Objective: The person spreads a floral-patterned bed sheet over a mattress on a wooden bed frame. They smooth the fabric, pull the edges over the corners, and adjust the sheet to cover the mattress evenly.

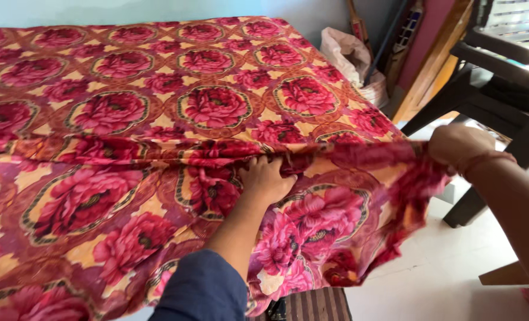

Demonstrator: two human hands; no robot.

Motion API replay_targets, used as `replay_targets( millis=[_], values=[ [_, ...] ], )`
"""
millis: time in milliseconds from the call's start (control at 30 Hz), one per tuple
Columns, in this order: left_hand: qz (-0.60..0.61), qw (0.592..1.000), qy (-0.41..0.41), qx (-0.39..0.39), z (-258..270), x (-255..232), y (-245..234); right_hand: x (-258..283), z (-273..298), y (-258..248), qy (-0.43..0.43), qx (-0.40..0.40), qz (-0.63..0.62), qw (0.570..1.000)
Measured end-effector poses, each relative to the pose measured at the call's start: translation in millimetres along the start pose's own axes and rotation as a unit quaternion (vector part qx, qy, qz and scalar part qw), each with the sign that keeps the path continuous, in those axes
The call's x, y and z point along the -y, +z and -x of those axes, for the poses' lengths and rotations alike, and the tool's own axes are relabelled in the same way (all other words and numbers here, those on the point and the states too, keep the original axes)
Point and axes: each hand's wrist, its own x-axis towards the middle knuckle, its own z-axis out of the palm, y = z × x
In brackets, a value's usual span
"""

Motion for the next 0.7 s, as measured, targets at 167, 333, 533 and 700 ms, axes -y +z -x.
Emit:
replay_targets(
  millis=[167,333,533,700],
  values=[
    [0.004,0.99,0.035,-0.14,-4.4,7.4,30.4,0.0,-56.3,-11.9,0.026,-0.31,-0.271,0.911],
    [0.026,0.97,0.037,-0.239,-6.1,10.9,41.6,68.0,-117.3,-11.6,-0.179,-0.367,-0.508,0.759],
    [-0.026,0.988,-0.015,-0.154,-1.3,7.3,40.6,152.3,-66.7,40.5,-0.227,-0.156,-0.303,0.912],
    [-0.045,0.974,0.0,-0.223,-7.3,10.0,41.2,159.4,-7.6,95.1,-0.22,-0.024,-0.186,0.957]
  ],
)
